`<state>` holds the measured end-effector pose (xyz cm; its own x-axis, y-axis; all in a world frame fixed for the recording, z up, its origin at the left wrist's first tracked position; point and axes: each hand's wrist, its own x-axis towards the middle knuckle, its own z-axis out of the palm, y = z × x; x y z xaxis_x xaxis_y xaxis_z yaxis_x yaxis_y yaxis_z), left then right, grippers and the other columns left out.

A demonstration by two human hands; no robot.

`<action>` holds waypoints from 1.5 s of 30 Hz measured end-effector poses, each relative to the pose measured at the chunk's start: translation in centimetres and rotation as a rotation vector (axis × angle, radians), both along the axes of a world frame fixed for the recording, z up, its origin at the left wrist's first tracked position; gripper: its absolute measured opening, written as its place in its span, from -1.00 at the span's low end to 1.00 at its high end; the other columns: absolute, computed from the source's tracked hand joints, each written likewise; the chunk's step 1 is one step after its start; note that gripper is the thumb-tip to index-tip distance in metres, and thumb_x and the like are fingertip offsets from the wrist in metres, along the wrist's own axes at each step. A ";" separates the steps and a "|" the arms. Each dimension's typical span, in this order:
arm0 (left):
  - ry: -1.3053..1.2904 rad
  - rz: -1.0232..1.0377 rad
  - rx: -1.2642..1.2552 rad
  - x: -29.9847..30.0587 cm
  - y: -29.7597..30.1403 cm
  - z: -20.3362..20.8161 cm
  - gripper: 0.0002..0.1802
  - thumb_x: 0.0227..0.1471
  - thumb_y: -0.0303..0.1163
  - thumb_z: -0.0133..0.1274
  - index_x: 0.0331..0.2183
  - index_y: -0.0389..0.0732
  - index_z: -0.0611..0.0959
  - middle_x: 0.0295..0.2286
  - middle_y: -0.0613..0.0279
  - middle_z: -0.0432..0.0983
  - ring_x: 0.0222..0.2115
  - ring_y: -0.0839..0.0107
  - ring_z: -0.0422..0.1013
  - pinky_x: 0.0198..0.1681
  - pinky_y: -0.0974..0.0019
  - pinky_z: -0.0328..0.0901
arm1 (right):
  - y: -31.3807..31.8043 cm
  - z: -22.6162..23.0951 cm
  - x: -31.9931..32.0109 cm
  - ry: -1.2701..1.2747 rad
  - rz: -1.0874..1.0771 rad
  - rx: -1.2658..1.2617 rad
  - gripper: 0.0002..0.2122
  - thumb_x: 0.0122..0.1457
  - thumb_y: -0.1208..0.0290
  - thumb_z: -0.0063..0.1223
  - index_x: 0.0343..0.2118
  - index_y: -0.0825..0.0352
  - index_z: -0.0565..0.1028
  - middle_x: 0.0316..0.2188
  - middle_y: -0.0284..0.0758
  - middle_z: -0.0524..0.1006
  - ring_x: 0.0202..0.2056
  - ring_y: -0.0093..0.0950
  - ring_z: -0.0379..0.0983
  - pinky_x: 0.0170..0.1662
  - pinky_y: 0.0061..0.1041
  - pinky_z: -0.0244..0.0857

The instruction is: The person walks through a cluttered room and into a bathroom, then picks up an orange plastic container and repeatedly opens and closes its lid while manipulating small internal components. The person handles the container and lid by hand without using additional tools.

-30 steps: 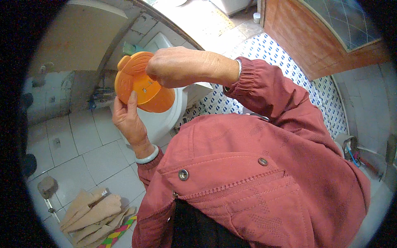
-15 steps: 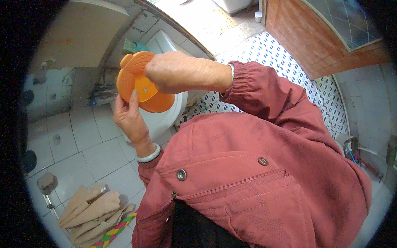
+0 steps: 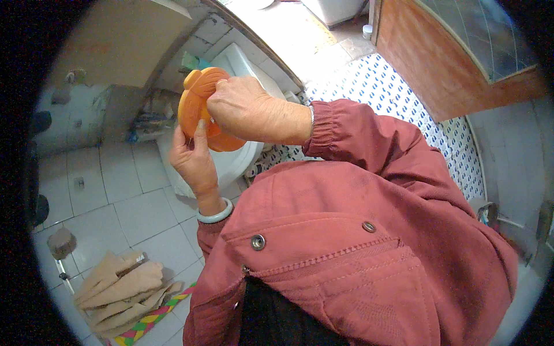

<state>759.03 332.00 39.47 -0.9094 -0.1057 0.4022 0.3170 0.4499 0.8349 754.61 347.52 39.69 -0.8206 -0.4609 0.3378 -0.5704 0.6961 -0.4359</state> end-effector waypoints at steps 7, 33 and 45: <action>0.003 0.090 -0.101 -0.7 -0.2 -1.6 -0.83 0.11 -0.51 0.11 -0.22 -0.34 0.57 -0.39 0.27 0.49 -0.39 0.54 0.39 -0.29 0.45 0.32 | -1.0 -2.7 -0.7 -0.057 -0.007 -0.136 -0.75 0.09 0.34 0.10 -0.54 0.47 0.55 -0.54 -0.12 0.54 -0.47 -0.17 0.52 -0.36 -0.25 0.42; -0.378 -0.122 0.446 -1.6 -2.8 -4.5 -0.67 0.16 -0.45 0.07 -0.03 -0.27 0.51 -0.14 0.25 0.50 -0.14 0.52 0.41 -0.02 0.39 0.29 | -2.7 -6.2 -0.8 -0.207 -0.009 -0.134 -0.73 0.11 0.31 -0.02 -0.50 0.47 0.52 -0.51 -0.09 0.55 -0.48 -0.15 0.52 -0.37 -0.21 0.40; -0.444 -0.258 0.799 -0.7 -2.1 -4.5 -0.59 0.12 -0.56 0.06 0.03 -0.30 0.47 -0.08 0.24 0.49 -0.06 0.44 0.40 0.09 0.35 0.24 | 8.3 -6.4 -2.8 -0.432 0.036 -0.861 -0.70 0.17 0.30 0.04 -0.18 0.46 0.56 -0.35 -0.21 0.59 -0.30 -0.46 0.56 -0.24 -0.52 0.46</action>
<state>758.33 329.86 34.95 -0.9956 0.0255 -0.0899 -0.0931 -0.3458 0.9337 751.81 355.80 33.27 -0.9437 -0.2233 0.2439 -0.2556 0.0245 -0.9665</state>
